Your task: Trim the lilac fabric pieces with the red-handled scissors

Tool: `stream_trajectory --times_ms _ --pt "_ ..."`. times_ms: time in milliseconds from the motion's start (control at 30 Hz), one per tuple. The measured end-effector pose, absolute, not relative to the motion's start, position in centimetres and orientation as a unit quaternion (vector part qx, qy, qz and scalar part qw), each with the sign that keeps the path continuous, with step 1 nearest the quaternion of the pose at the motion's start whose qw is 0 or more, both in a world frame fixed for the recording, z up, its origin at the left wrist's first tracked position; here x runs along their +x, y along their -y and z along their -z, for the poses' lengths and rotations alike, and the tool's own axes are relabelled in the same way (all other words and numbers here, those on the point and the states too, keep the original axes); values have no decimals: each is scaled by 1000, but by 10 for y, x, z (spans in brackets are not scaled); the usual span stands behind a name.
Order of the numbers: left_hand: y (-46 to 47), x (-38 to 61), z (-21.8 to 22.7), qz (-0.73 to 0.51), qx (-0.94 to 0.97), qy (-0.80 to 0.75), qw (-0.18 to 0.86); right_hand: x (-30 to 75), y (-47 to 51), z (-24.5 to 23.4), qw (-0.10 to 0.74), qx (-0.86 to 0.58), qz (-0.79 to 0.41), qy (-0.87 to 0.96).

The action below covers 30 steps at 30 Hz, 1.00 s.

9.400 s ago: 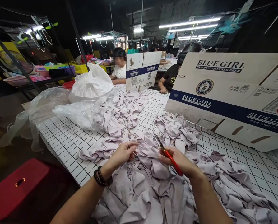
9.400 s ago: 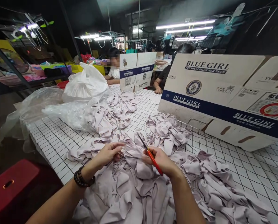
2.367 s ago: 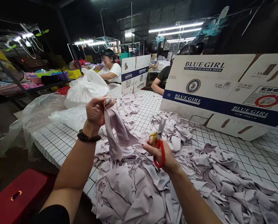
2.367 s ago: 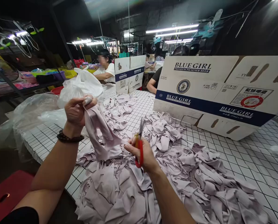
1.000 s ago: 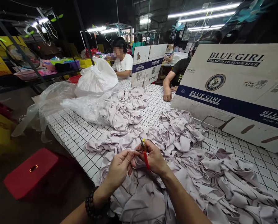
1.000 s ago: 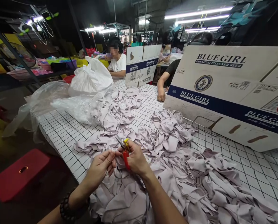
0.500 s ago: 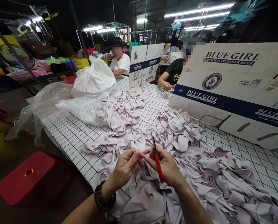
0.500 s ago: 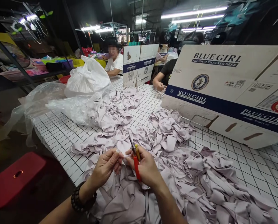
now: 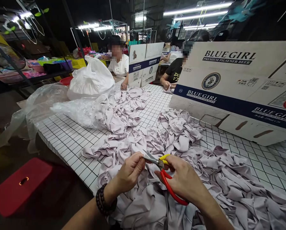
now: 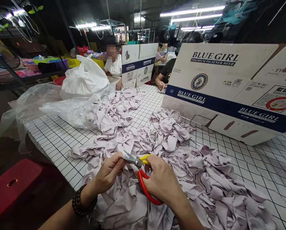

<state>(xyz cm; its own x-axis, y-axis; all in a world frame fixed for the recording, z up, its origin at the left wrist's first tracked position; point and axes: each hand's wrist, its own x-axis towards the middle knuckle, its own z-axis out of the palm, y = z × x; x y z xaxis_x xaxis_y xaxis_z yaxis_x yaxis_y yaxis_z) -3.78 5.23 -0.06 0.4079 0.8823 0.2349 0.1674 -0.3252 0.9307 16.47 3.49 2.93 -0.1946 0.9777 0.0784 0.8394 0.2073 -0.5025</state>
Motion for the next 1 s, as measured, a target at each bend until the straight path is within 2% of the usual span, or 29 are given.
stream_trajectory --times_ms 1000 --pt "-54 -38 -6 -390 715 -348 465 161 -33 -34 160 -603 -203 755"
